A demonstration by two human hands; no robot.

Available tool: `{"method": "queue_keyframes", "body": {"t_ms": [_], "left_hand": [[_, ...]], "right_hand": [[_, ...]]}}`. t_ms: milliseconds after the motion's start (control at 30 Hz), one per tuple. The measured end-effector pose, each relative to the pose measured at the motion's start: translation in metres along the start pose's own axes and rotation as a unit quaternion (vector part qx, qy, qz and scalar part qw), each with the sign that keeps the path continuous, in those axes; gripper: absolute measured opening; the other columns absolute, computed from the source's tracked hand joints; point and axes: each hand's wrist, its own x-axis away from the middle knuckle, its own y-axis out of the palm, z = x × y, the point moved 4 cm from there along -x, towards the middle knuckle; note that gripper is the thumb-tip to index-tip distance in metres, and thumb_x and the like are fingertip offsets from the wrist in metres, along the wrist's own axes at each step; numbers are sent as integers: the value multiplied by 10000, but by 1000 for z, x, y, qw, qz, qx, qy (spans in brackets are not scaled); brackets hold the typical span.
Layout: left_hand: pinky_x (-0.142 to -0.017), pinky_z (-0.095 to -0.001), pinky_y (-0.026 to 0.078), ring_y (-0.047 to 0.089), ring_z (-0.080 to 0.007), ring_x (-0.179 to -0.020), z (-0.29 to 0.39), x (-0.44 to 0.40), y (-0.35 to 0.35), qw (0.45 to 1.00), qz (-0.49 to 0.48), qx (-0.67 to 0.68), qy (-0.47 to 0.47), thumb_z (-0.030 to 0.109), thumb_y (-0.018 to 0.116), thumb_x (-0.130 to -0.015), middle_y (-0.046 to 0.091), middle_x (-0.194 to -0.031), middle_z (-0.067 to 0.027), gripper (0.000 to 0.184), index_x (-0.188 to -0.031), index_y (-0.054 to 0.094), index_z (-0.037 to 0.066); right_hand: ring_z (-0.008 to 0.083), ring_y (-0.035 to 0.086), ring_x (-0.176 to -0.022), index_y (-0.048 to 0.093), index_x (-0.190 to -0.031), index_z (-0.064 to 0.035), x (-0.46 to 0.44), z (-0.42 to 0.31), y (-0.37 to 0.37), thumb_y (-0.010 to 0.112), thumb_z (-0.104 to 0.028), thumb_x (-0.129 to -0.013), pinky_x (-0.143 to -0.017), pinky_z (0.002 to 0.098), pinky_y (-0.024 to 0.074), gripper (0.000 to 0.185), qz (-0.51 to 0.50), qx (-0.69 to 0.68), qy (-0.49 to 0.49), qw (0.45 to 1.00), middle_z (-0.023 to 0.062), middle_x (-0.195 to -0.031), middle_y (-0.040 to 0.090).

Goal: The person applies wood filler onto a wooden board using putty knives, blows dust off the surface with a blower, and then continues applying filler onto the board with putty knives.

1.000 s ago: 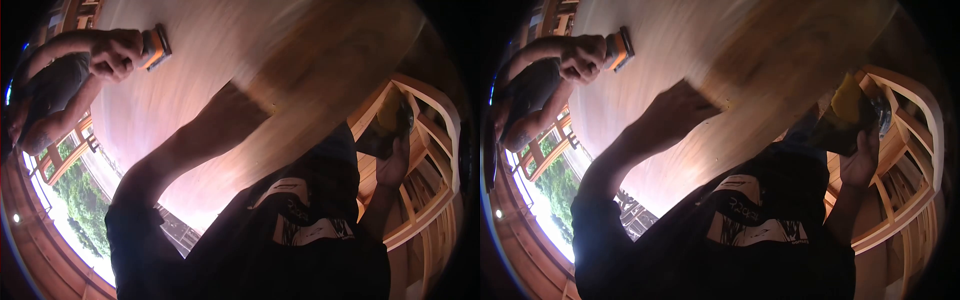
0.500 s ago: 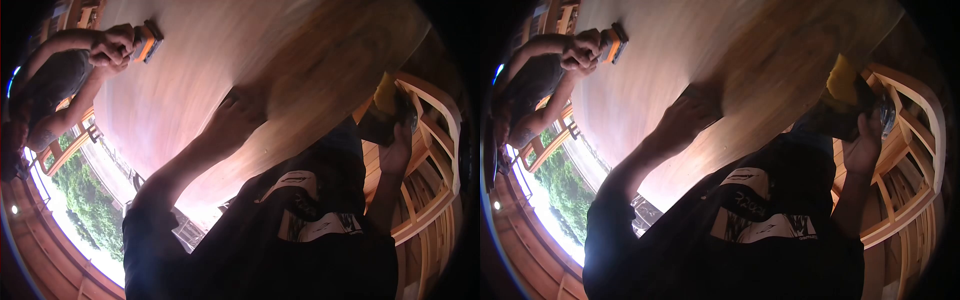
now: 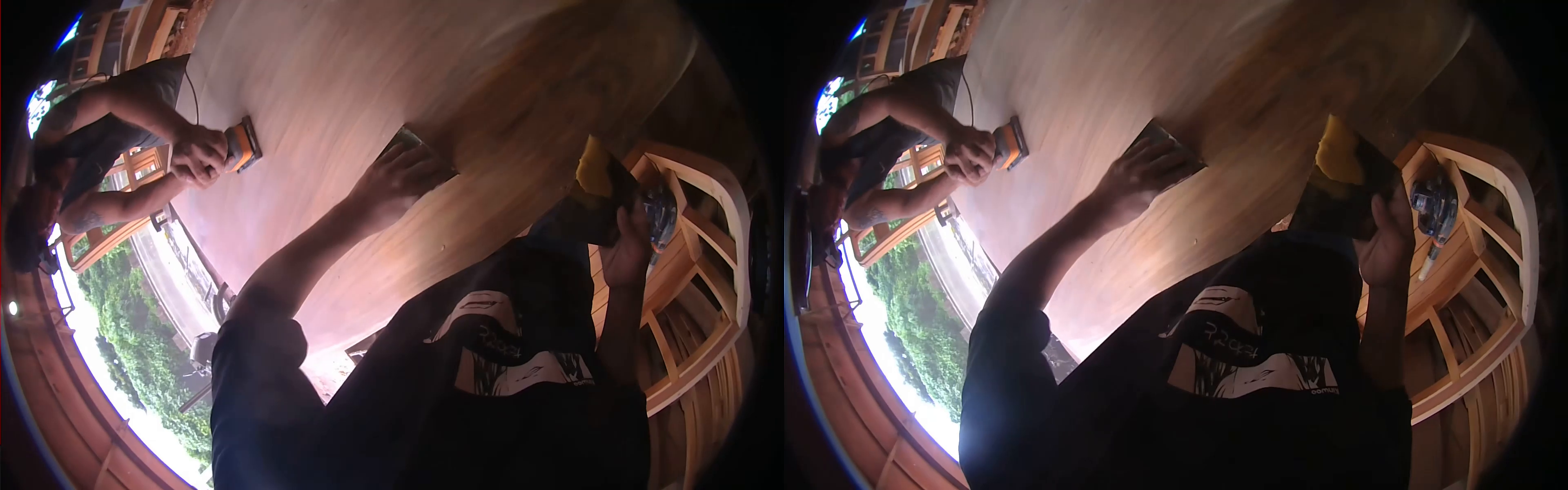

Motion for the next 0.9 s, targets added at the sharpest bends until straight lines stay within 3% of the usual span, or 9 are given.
{"method": "queue_keyframes", "body": {"t_ms": [133, 233, 333, 367, 500, 600, 700, 800, 900], "left_hand": [[-1022, -389, 416, 516, -198, -1174, -8, 80, 35, 999, -4, 12, -38, 70, 599, -779, 621, -1143, -48, 384, -1154, 636, 144], [-973, -370, 466, 553, -229, -1115, 0, 98, 6, 994, -112, 6, -13, 70, 590, -789, 630, -1141, -36, 315, -1085, 671, 141], [-941, -352, 476, 564, -234, -1075, -14, 54, -15, 992, -74, 104, -2, 68, 581, -802, 647, -1115, -30, 304, -1082, 674, 142], [-924, -342, 479, 569, -230, -1056, -14, 22, -28, 995, -72, 63, 13, 66, 578, -806, 654, -1094, -21, 294, -1074, 674, 140], [-917, -326, 473, 571, -209, -1052, -5, -64, -17, 994, -55, 52, 85, 84, 565, -824, 661, -1067, -1, 265, -1059, 674, 135], [-927, -321, 468, 567, -193, -1077, -8, -55, -1, 985, -165, 48, -6, 115, 555, -839, 663, -1064, 11, 233, -1033, 682, 134], [-907, -339, 474, 587, -184, -1047, -13, 3, 7, 996, -45, 77, -4, 131, 549, -846, 668, -1039, 0, 210, -998, 692, 128], [-881, -346, 477, 599, -175, -1017, -10, 47, 4, 990, -113, 78, -38, 124, 551, -842, 673, -1010, -8, 202, -977, 700, 133], [-883, -348, 465, 609, -176, -984, -7, 41, 3, 968, -247, 26, -27, 130, 564, -834, 672, -1002, 1, 176, -944, 701, 149]], "right_hand": [[232, 442, -1262, 302, -1405, -17, 14, -1, -20, 449, -81, -944, -1044, 384, 377, 488, 36, -18, -10, 999, 116, -1365, 438], [232, 416, -1287, 285, -1422, -21, 17, 6, -28, 437, -69, -952, -1065, 391, 354, 496, 37, -47, -11, 998, 112, -1399, 412], [230, 416, -1287, 283, -1424, -22, 14, 7, -16, 424, -56, -955, -1062, 390, 358, 491, -11, -55, -21, 998, 114, -1400, 411], [230, 416, -1287, 283, -1424, -23, 11, 6, -10, 419, -52, -956, -1062, 388, 359, 488, -31, -51, -30, 998, 115, -1399, 411], [231, 493, -1212, 328, -1370, 14, 9, 2, -4, 466, -74, -926, -998, 376, 428, 472, 32, 2, -37, 999, 130, -1312, 483], [237, 496, -1210, 329, -1369, 14, 9, 4, 2, 469, -76, -926, -1003, 385, 424, 473, 16, 10, -30, 999, 136, -1310, 484], [248, 504, -1202, 317, -1382, 4, 8, 10, -4, 467, -71, -926, -1010, 395, 420, 486, 54, -9, -8, 998, 144, -1310, 484], [231, 440, -1270, 300, -1414, -42, 7, 18, -4, 451, -52, -943, -1050, 394, 381, 495, -13, -54, 9, 998, 112, -1380, 437], [231, 453, -1258, 318, -1399, -30, 7, 20, 2, 456, -50, -942, -1045, 390, 389, 478, -8, -59, 2, 998, 117, -1343, 471]]}}
